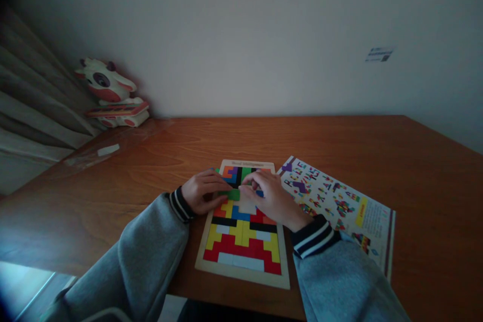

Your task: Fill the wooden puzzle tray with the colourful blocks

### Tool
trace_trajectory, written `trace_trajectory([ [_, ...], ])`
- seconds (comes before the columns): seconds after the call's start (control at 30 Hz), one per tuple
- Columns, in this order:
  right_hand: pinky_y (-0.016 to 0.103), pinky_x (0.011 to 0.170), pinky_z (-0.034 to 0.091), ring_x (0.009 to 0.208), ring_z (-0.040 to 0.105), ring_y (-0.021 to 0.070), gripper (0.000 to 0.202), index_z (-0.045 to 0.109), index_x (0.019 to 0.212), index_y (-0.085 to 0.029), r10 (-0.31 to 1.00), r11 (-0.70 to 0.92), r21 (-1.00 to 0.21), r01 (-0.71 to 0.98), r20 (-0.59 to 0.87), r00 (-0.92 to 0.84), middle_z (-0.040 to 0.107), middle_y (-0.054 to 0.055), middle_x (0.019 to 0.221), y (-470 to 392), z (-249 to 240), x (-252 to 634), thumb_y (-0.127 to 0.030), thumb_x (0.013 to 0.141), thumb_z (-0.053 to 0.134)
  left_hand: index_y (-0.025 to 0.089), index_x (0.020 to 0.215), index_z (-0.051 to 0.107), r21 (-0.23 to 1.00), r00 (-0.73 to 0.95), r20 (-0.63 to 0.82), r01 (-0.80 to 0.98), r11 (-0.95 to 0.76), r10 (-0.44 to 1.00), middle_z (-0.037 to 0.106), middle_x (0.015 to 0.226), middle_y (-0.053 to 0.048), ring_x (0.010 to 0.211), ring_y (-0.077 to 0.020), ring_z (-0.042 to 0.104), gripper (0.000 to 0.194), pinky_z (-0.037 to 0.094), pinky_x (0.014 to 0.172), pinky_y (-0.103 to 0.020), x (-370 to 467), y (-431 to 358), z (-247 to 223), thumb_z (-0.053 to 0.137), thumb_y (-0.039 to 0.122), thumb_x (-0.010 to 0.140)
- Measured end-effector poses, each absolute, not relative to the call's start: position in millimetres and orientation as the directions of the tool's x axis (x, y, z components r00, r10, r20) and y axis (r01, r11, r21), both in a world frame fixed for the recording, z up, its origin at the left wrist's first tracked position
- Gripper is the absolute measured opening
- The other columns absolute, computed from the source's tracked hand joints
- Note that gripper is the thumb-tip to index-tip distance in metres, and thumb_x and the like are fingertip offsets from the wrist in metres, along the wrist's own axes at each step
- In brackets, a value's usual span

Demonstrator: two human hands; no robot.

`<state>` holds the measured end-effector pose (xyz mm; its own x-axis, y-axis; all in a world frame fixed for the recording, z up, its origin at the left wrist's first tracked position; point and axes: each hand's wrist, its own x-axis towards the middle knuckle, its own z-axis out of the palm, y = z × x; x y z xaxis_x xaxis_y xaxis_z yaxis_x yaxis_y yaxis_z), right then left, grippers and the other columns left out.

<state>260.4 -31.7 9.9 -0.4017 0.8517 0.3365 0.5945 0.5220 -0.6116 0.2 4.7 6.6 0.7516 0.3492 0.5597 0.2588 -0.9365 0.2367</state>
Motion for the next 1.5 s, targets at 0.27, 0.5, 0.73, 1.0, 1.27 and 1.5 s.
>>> trace_trajectory([
  [0.27,0.041,0.082,0.048,0.086,0.061,0.0228,0.016,0.069,0.097,-0.025,0.849,0.52,-0.573,0.633,0.425,-0.313,0.066,0.006,0.093,-19,7,279,-0.037,0.093,0.06,0.019,0.111,0.071,0.202,0.731,0.547,0.358,-0.912,0.408,0.073,0.11,-0.011,0.098,-0.0216,0.067,0.023,0.054,0.091,-0.04,-27,10,13,0.06,0.024,0.092],
  [0.5,0.041,0.083,0.047,0.09,0.058,0.0226,0.019,0.075,0.101,-0.027,0.751,0.661,-0.432,0.614,0.396,-0.529,0.062,0.006,0.092,-30,1,258,-0.04,0.092,0.064,0.021,0.105,0.075,0.21,0.798,0.512,0.243,-0.947,0.319,0.071,0.114,-0.01,0.1,-0.0234,0.063,0.022,0.055,0.091,-0.041,-1,-2,8,0.061,0.028,0.09],
  [0.73,0.04,0.08,0.043,0.085,0.056,0.0199,0.022,0.078,0.101,-0.031,0.677,0.736,-0.351,0.579,0.378,-0.631,0.062,0.004,0.084,-35,10,257,-0.039,0.096,0.058,0.017,0.104,0.075,0.183,0.803,0.503,0.263,-0.947,0.32,0.072,0.111,-0.011,0.098,-0.025,0.063,0.023,0.057,0.088,-0.043,-4,-2,9,0.062,0.029,0.089],
  [1.0,0.042,0.085,0.045,0.089,0.06,0.0222,0.025,0.074,0.109,-0.029,0.752,0.66,-0.461,0.593,0.406,-0.52,0.066,0.006,0.09,-32,11,261,-0.037,0.098,0.054,0.016,0.098,0.074,0.169,0.784,0.536,0.263,-0.95,0.312,0.075,0.1,-0.01,0.09,-0.0221,0.067,0.018,0.058,0.083,-0.038,-2,-2,11,0.062,0.027,0.09],
  [1.27,0.04,0.079,0.049,0.083,0.063,0.0245,0.027,0.071,0.099,-0.021,0.845,0.418,-0.445,0.792,0.51,-0.159,0.068,0.008,0.088,-12,8,303,-0.037,0.097,0.049,0.018,0.112,0.07,0.136,0.768,0.48,0.413,-0.901,0.424,0.073,0.108,-0.011,0.094,-0.0235,0.067,0.033,0.056,0.087,-0.04,-36,12,16,0.068,0.039,0.086],
  [1.5,0.041,0.087,0.051,0.095,0.066,0.026,0.027,0.068,0.104,-0.019,0.857,0.35,-0.474,0.808,0.51,-0.072,0.07,0.011,0.103,-3,-2,327,-0.037,0.096,0.048,0.018,0.138,0.054,0.203,0.739,0.369,0.529,-0.824,0.564,0.063,0.133,-0.014,0.123,-0.0296,0.057,0.065,0.048,0.105,-0.049,-56,21,5,0.067,0.053,0.084],
])
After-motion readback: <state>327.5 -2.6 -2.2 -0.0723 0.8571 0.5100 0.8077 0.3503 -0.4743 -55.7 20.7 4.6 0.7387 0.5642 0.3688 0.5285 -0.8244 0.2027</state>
